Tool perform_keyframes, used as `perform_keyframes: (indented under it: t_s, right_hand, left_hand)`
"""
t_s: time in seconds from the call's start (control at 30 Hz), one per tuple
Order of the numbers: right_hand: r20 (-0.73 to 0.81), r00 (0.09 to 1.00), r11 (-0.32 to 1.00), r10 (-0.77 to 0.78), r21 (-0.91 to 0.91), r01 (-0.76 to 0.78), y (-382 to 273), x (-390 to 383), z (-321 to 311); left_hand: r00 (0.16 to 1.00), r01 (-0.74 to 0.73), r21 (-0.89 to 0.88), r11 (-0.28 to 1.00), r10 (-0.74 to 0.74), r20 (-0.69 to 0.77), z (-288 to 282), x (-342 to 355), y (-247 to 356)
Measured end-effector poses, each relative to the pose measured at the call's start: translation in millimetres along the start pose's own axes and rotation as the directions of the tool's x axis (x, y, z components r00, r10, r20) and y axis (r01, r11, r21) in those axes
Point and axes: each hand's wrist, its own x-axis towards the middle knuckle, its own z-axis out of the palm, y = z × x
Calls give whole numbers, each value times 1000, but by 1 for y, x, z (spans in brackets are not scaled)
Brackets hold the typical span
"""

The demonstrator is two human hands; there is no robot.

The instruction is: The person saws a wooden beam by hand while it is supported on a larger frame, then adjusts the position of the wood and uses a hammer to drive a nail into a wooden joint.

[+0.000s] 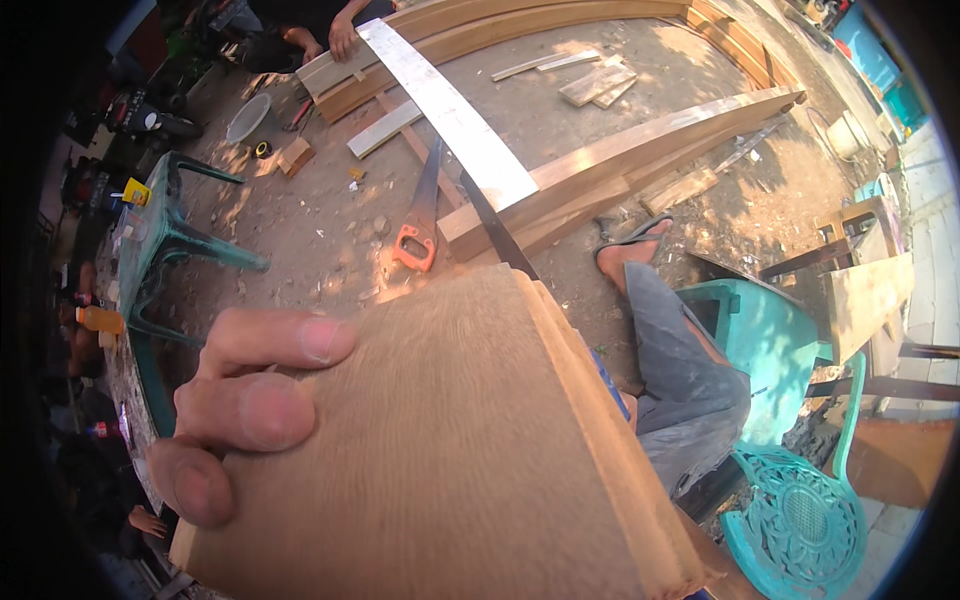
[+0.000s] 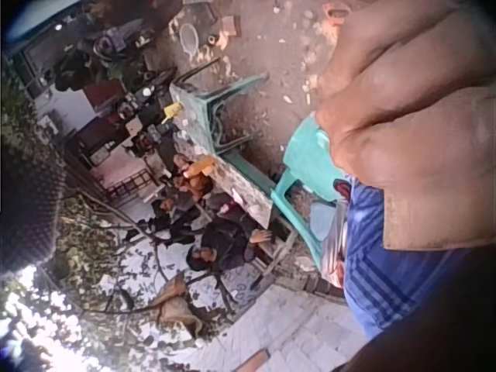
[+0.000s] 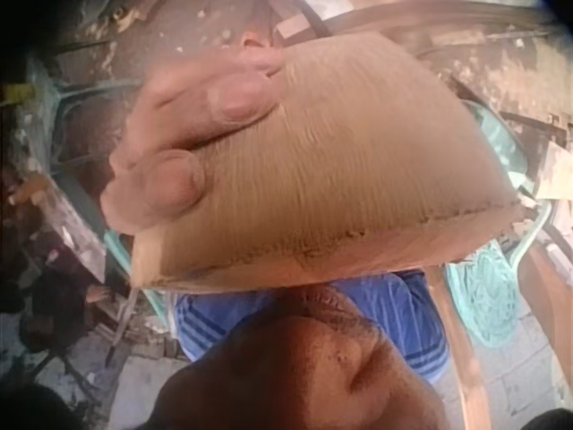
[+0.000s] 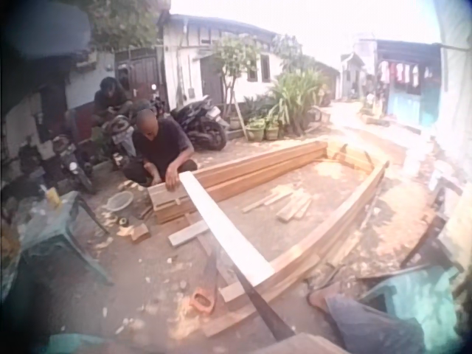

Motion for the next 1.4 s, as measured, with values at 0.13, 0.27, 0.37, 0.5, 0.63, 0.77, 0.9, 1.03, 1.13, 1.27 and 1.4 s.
perform_keyframes:
  t_s: [0.13,0.27,0.37,0.5,0.63,0.77,0.9,1.03,1.13,1.27,1.4]
  right_hand:
    - [-26,999,999,-42,-8,42,-4,2,5]
    - [18,998,997,-66,-29,66,-6,9,3]
    - [13,999,993,-49,105,48,-38,9,20]
    - [16,1000,995,-25,97,23,-37,10,16]
    - [18,1000,999,1,48,-2,-21,9,6]
    - [29,998,998,59,26,-60,-5,7,2]
    - [-65,994,987,92,134,-83,10,5,3]
    - [-73,997,961,40,277,-18,-10,12,6]
    - [61,998,956,20,291,-37,-21,14,6]
    - [53,998,948,34,313,-49,-18,17,15]
    - [76,997,929,-14,369,-15,-26,15,20]
  left_hand:
    - [996,9,-45,999,-13,-87,6,-4,-1]
    - [993,-20,-52,998,14,-118,5,-5,-5]
    - [993,-26,-47,999,21,-113,3,-5,-7]
    - [988,-27,-22,999,23,-150,4,-9,-9]
    - [994,-36,-2,999,36,-104,-2,-9,-16]
    - [995,-8,78,997,16,-97,-5,-4,-14]
    - [991,-30,-41,999,24,-134,-13,-7,-29]
    - [939,44,-165,985,-97,-329,-13,-25,-59]
    - [871,320,264,910,-173,-459,-31,-32,-70]
    - [371,576,-362,733,-629,-683,-68,-84,-149]
    - [-103,672,-603,430,-752,-651,-92,-170,-204]
